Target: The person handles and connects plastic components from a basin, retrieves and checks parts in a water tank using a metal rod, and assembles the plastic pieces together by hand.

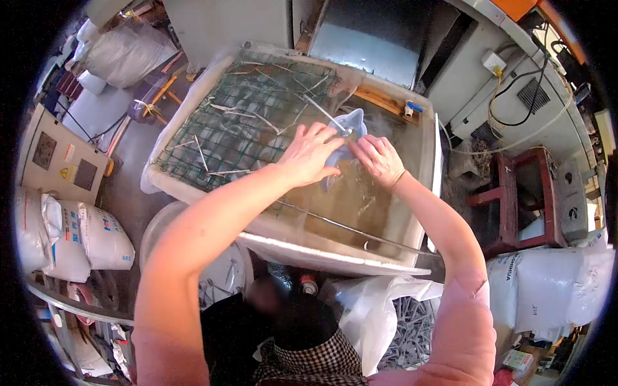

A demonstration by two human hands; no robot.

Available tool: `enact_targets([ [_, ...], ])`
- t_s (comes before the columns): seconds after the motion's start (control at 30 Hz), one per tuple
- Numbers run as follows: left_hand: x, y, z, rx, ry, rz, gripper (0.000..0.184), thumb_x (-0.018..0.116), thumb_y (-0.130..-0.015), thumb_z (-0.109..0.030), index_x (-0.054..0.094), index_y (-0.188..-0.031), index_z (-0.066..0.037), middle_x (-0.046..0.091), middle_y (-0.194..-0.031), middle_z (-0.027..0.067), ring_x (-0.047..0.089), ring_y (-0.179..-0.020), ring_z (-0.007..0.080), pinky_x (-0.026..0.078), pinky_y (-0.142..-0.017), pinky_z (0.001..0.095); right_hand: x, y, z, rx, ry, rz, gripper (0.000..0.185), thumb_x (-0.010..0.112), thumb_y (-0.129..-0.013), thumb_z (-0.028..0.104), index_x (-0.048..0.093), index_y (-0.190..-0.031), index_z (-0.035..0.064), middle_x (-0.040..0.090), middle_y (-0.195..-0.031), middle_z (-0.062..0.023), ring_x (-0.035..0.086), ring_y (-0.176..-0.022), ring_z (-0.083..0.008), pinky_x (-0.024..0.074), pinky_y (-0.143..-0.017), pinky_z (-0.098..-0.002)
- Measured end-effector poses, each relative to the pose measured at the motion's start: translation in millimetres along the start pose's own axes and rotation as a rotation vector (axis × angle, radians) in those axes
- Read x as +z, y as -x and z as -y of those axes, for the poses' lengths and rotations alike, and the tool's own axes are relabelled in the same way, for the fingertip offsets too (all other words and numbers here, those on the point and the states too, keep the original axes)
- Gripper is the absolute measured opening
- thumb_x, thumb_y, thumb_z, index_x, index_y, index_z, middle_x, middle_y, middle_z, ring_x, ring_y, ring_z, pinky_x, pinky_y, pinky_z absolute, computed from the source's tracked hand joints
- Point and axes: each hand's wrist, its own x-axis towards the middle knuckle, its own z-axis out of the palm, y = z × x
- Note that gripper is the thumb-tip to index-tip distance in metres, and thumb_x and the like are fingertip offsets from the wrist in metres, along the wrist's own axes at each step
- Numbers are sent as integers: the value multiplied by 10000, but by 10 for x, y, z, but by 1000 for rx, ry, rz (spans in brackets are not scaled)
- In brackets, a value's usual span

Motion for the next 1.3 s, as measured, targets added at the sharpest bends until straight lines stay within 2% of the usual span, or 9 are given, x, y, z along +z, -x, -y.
enact_targets([
  [0.1,-117,-60,-56,-143,38,-138,525,713,-750,-293,537,-1196,-81,481,-1208,136,410,-1162,292,331,-911,436,-213,-106,0,-64,-12,-75,499,564,-737,161,535,-1230,91,493,-1105,-76,512,-1021,-221,441,-797,-349],
  [0.23,-222,-55,-82,64,-370,-336,474,614,-819,-350,533,-1157,-29,493,-1165,158,425,-1139,299,259,-1007,469,-408,-160,2,-91,8,-96,438,590,-730,172,564,-1161,95,509,-1073,-59,515,-1007,-200,441,-777,-341],
  [0.37,-222,-119,-246,-115,-426,-37,565,581,-830,-411,495,-1166,35,551,-1054,191,481,-1066,323,226,-1046,501,-437,-203,40,-105,70,-73,408,595,-726,177,576,-1128,106,512,-1068,-52,515,-1003,-197,441,-769,-341],
  [0.53,-129,-152,-119,-108,-304,-242,349,599,-848,-370,499,-895,-40,570,-877,148,522,-873,297,361,-782,416,-494,-219,50,-80,66,-53,314,586,-725,162,571,-1034,111,505,-1125,-94,514,-1053,-226,452,-825,-371],
  [0.7,-32,-85,56,-179,-38,-346,399,635,-829,-419,476,-851,-53,558,-743,125,529,-762,312,366,-751,397,-517,-230,56,74,-101,-26,351,628,-718,149,531,-1052,101,447,-1236,-185,482,-1144,-325,468,-894,-399],
  [0.8,-44,-50,132,-334,211,-174,375,651,-819,-393,481,-858,-61,560,-809,109,521,-820,295,353,-784,397,-503,-236,87,47,-113,8,349,604,-729,164,511,-1064,133,432,-1264,-202,483,-1144,-331,490,-869,-391],
  [0.97,-270,-92,-171,66,-332,-490,359,653,-805,-367,557,-970,-63,546,-1010,100,477,-1003,261,302,-891,432,-417,-207,118,104,-49,78,353,554,-759,178,498,-1107,172,423,-1279,-205,495,-1115,-313,512,-812,-393],
  [1.1,-194,60,-250,-194,-244,-271,473,650,-779,-434,580,-1049,-51,539,-1082,103,457,-1075,261,310,-896,439,-410,-181,171,150,-3,68,388,546,-764,177,490,-1148,173,423,-1278,-212,488,-1123,-314,511,-799,-400],
  [1.3,-108,99,-205,-2,-152,-191,667,695,-716,-474,545,-1211,-54,498,-1254,73,372,-1240,259,259,-986,499,-476,-221,152,157,-36,1,418,561,-753,200,501,-1164,150,446,-1252,-209,487,-1123,-318,492,-826,-388],
])
